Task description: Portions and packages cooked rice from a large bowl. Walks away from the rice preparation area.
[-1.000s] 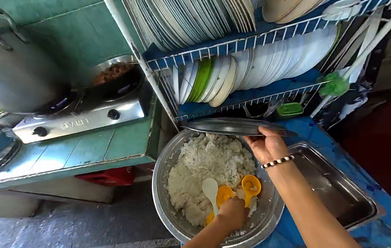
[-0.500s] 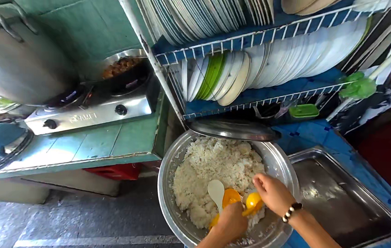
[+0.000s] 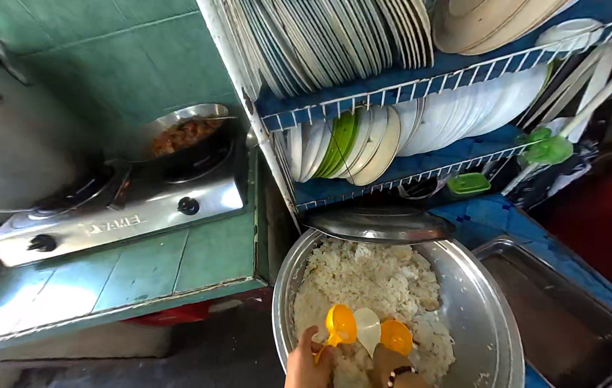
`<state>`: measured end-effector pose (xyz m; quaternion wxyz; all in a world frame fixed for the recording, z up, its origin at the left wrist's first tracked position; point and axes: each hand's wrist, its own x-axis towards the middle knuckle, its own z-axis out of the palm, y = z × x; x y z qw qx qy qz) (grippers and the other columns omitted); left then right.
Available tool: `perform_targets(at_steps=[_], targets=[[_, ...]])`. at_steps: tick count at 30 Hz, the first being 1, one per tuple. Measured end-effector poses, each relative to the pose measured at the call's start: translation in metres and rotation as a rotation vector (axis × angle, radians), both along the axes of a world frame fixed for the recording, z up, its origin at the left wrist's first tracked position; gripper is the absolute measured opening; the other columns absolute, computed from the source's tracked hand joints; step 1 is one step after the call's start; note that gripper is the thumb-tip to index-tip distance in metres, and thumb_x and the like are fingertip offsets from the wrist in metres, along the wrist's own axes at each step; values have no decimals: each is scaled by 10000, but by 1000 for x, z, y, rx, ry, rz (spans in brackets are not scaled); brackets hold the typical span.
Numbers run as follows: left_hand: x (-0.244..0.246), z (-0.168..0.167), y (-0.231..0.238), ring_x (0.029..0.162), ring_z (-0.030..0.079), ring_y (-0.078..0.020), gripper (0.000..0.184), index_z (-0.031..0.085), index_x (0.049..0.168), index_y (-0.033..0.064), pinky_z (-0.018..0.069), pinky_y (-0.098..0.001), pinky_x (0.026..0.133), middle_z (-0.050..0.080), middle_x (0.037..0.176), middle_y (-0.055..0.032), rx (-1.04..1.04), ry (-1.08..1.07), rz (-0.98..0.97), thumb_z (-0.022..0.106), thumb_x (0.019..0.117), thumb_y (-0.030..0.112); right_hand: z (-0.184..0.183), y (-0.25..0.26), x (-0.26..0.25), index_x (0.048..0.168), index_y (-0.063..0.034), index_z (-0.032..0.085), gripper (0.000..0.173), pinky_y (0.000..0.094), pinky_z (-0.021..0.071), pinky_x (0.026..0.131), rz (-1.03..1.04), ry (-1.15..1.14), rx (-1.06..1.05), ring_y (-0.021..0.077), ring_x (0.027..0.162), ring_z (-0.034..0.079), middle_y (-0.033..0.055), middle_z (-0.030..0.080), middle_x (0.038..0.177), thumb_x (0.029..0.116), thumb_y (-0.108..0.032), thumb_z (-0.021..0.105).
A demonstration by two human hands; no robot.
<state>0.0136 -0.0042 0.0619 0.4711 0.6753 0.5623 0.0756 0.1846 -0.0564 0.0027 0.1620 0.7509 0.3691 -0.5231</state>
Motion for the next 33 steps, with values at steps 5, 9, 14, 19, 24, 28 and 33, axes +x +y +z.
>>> perform_targets(at_steps=[5,9,14,19,24,28,33], targets=[[-6,-11,28,807,695,-246,334,653,1281,-39,580,-422,789,710,1036,-184,-36,-65,35,582,1037,178,-7,-9,-1,1557,4,272,734,597,476,1046,-224,-42,7,444,1267,596,305,585,1364,983,-270,638],[11,-23,69,771,685,-162,299,685,1251,13,571,-359,760,741,1007,-86,-103,-76,-6,537,1065,194,22,-9,55,1432,-26,495,474,598,538,952,-314,5,272,419,1068,686,261,671,1196,1003,-194,607],[46,-33,79,925,700,-234,326,675,1257,17,548,-414,884,729,1040,-133,-97,58,-58,493,1086,227,96,49,94,1512,-42,415,471,591,497,989,-101,-328,362,437,1150,651,277,661,1205,1118,-299,400],[69,-27,62,1022,675,-305,363,637,1275,2,524,-471,930,686,1109,-196,-161,158,-54,433,1106,250,58,108,71,1515,-55,388,443,563,516,983,51,-397,344,420,1180,656,247,667,1248,1131,-261,311],[86,-42,58,760,624,-212,360,633,1264,4,536,-383,741,647,946,-130,-194,78,72,414,1114,247,29,114,71,1440,-8,448,443,509,523,994,-26,-239,380,356,1201,656,223,653,1278,1132,-285,289],[88,-58,46,596,526,-116,343,622,1254,-9,476,-278,579,581,801,-51,-252,-95,245,420,1118,232,14,96,68,1401,2,512,449,506,503,1026,-31,-103,386,336,1236,635,216,633,1322,1127,-282,296],[96,-57,44,575,521,-111,334,615,1236,-13,479,-268,563,560,774,-41,-281,-114,317,421,1119,233,23,63,38,1457,38,449,420,570,508,1006,133,-26,287,410,1230,628,266,606,1355,1069,-117,414]])
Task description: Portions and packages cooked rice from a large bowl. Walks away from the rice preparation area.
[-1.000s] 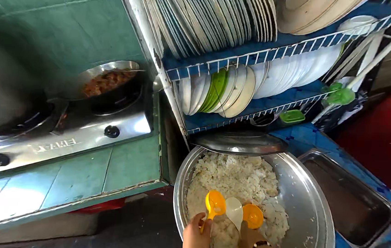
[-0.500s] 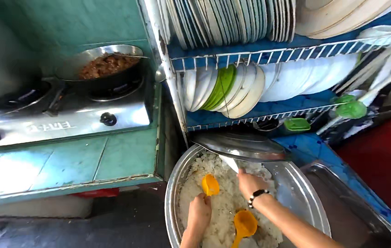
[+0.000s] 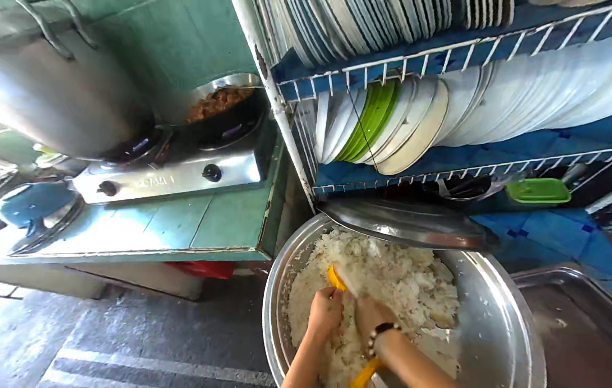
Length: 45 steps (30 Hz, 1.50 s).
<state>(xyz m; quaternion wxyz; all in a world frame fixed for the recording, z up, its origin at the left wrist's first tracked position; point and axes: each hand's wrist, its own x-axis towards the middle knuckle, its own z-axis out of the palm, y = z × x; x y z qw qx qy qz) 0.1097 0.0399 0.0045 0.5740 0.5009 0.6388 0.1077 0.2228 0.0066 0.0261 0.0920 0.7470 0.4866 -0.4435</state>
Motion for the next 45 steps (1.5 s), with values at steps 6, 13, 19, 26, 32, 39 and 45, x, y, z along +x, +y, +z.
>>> perform_targets(at_steps=[6,13,19,26,32,39,45], targets=[[-30,1,-4,497,431,-53,330,567,1285,2,379,-199,457,530,744,-2,-98,-130,112,420,1121,248,8,-31,20,1496,27,359,582,531,525,978,-19,282,92,394,1122,674,278,646,1223,1131,-420,280],[-20,12,13,465,422,-44,309,559,1247,9,362,-182,425,526,720,-2,-202,-182,176,407,1125,248,23,-14,130,1497,46,372,452,563,484,1032,-87,-78,184,413,1204,633,282,620,1303,1109,-185,358],[-15,24,33,473,437,-42,284,553,1197,16,385,-181,437,521,728,3,-263,-174,122,406,1125,248,1,42,88,1523,-5,317,465,527,507,1028,-45,-300,109,372,1220,646,244,627,1319,1119,-233,331],[0,19,35,462,456,-60,275,577,1160,-7,406,-198,440,523,694,-5,-252,-196,136,427,1115,219,4,34,35,1500,-17,335,422,503,538,983,18,-257,33,354,1186,667,224,648,1272,1093,-125,370],[-9,12,27,466,446,-55,264,567,1187,3,398,-189,438,508,705,-4,-276,-203,156,433,1115,218,7,24,-5,1519,-50,309,464,479,554,957,109,-244,9,347,1154,687,208,640,1305,1065,-32,399],[-22,-1,18,476,432,-54,298,552,1255,11,373,-188,437,512,719,-6,-288,-319,247,413,1122,240,-15,42,-27,1466,-53,453,395,544,518,989,86,-144,152,378,1226,641,192,614,1388,1076,-67,398],[-30,-4,-1,501,448,-54,323,538,1293,9,400,-185,464,513,749,-2,-241,-370,267,387,1129,243,-2,38,49,1351,27,536,385,531,542,939,116,170,259,377,1042,690,260,666,1156,1110,-263,456]])
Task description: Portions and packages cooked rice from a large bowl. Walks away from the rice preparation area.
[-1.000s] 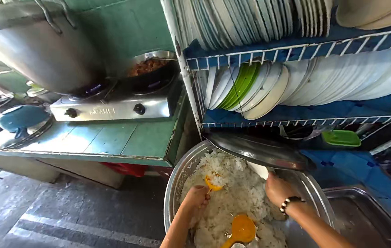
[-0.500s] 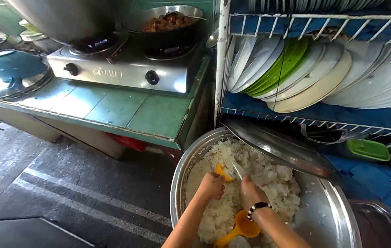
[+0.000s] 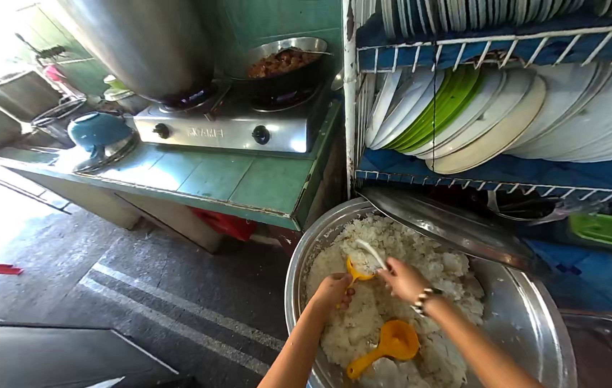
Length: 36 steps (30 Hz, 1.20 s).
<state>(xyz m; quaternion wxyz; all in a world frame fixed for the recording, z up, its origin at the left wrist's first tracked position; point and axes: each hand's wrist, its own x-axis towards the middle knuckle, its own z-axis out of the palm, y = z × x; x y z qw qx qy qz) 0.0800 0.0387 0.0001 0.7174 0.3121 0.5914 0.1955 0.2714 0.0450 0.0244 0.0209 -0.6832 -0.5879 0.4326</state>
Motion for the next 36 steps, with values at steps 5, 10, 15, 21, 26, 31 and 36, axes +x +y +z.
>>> perform_targets(at_steps=[5,10,15,21,26,31,36], targets=[[5,-4,-11,506,432,-52,341,518,1321,32,394,-187,469,504,768,-2,-8,29,-26,366,1134,273,-3,-38,50,1198,60,606,433,395,532,769,-366,167,-61,215,764,614,143,613,902,1139,-286,353],[2,-5,-6,536,444,-68,361,539,1317,34,415,-209,514,503,771,-3,14,81,-112,345,1137,281,1,-54,16,1625,-46,151,695,579,457,1056,-144,-74,-163,444,1197,627,318,616,1289,1109,-458,367],[1,-4,-2,561,449,-73,366,562,1286,27,420,-217,543,500,777,-4,9,109,-152,317,1142,257,-11,-42,-10,1668,-273,68,602,568,485,1022,96,-190,-107,414,1120,673,244,683,1220,1131,-359,325],[8,-9,0,731,522,-200,383,551,1311,9,480,-360,711,556,913,-117,105,225,-299,306,1142,250,9,-10,-19,1667,-223,130,631,569,487,1018,292,-361,-252,417,1146,662,252,676,1230,1110,-462,307],[10,-11,-1,715,516,-213,357,563,1257,-8,477,-375,694,538,879,-122,126,215,-257,333,1137,237,12,15,-31,1639,-131,252,628,571,503,980,463,-440,-280,412,1105,669,260,681,1178,1108,-462,315],[8,-13,-2,946,641,-327,355,610,1218,-20,518,-509,869,643,1039,-212,182,292,-270,369,1125,225,18,41,-52,1533,-23,421,584,568,484,1006,579,-470,-341,413,1163,642,273,651,1234,1120,-417,297],[12,-15,-7,987,645,-319,359,583,1272,-13,519,-497,902,645,1074,-207,193,290,-253,356,1125,223,-11,15,-76,1639,-114,205,607,557,542,940,309,-550,-177,403,1100,691,241,696,1169,1123,-403,338]])
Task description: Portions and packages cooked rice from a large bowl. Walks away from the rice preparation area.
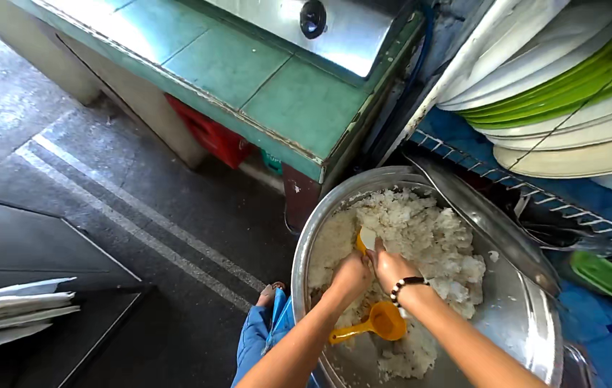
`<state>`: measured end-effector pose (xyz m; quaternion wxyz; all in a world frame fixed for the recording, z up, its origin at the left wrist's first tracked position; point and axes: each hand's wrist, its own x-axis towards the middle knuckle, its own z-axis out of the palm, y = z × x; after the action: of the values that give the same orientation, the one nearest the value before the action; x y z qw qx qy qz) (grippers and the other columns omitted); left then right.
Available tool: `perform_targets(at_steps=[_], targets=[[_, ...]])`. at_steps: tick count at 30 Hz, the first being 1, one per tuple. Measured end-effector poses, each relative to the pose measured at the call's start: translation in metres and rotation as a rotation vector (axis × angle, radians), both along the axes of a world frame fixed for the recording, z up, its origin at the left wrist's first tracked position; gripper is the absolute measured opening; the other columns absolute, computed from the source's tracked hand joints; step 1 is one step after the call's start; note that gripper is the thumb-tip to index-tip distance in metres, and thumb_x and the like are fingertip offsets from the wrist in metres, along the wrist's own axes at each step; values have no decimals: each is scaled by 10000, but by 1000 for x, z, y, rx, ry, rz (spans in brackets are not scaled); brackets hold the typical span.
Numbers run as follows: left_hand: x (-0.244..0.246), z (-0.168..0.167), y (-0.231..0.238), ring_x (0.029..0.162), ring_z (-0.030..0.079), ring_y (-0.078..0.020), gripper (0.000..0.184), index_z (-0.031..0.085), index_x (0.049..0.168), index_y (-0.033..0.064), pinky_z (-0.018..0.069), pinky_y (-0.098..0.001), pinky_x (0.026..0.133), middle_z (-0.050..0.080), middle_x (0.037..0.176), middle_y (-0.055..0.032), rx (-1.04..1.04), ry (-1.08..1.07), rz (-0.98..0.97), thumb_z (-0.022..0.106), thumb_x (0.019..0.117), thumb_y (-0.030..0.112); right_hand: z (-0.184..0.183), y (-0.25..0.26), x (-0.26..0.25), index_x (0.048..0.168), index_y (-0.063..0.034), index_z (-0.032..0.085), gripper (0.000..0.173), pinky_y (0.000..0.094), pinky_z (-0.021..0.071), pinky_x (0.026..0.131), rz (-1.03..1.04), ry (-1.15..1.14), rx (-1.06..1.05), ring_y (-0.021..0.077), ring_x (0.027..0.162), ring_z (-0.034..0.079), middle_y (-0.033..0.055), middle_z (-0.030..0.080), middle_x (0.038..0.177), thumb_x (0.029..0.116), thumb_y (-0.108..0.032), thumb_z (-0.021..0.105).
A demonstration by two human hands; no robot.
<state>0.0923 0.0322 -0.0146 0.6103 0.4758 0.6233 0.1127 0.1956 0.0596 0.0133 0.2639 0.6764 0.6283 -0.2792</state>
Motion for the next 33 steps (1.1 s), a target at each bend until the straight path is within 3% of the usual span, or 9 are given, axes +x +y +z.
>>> perform_targets(at_steps=[4,7,11,13,16,18,24,28,33], targets=[[-1,16,-15,831,618,-240,389,592,1246,-8,526,-414,809,623,961,-143,-12,17,52,327,1136,254,1,27,15,1479,-14,486,562,575,512,963,-105,235,-11,415,1103,667,280,663,1201,1126,-411,303],[-10,48,-43,739,603,-188,390,629,1246,25,526,-371,735,623,879,-88,39,10,83,347,1129,269,7,43,65,1115,-36,585,581,276,427,465,-312,554,-113,118,480,439,24,452,644,1104,-526,273],[-24,85,-60,638,545,-114,359,654,1205,46,491,-297,641,576,776,-19,132,7,38,388,1120,271,36,-1,102,1055,-82,537,481,221,389,408,-591,899,-124,69,417,382,-34,394,586,1110,-485,281],[-22,85,-60,632,548,-112,348,662,1182,45,493,-296,635,577,766,-18,156,20,29,402,1115,266,54,-35,102,1095,-82,537,463,246,403,431,-662,898,57,86,439,393,-18,421,615,1121,-454,263],[-8,81,-65,588,520,-97,339,668,1155,39,476,-280,591,553,716,5,144,-38,56,421,1111,267,59,-78,90,1499,-80,505,523,451,509,684,-543,747,249,252,691,574,143,622,874,1133,-383,286],[3,79,-69,584,518,-98,335,673,1135,38,481,-285,591,543,710,6,159,-34,50,427,1107,263,56,-100,72,1479,-35,514,523,564,525,872,-481,648,340,377,912,685,236,702,1018,1128,-371,320],[22,85,-84,668,563,-143,327,665,1062,28,500,-326,666,568,767,-42,189,147,-92,417,1106,236,56,-123,37,1659,-153,150,594,535,535,958,-394,419,169,377,1061,706,187,727,1095,1130,-406,243],[25,83,-91,699,576,-159,323,658,1066,24,505,-344,697,581,792,-56,177,196,-105,422,1106,240,45,-120,51,1566,-70,382,556,538,505,1003,-449,618,145,373,1111,681,222,697,1174,1131,-398,266],[-4,72,-95,610,542,-105,353,674,1136,41,495,-299,617,573,740,-1,174,66,-69,395,1111,255,53,-114,127,1444,-140,516,391,221,386,412,-809,1198,106,51,444,396,-49,455,646,1129,-241,307]])
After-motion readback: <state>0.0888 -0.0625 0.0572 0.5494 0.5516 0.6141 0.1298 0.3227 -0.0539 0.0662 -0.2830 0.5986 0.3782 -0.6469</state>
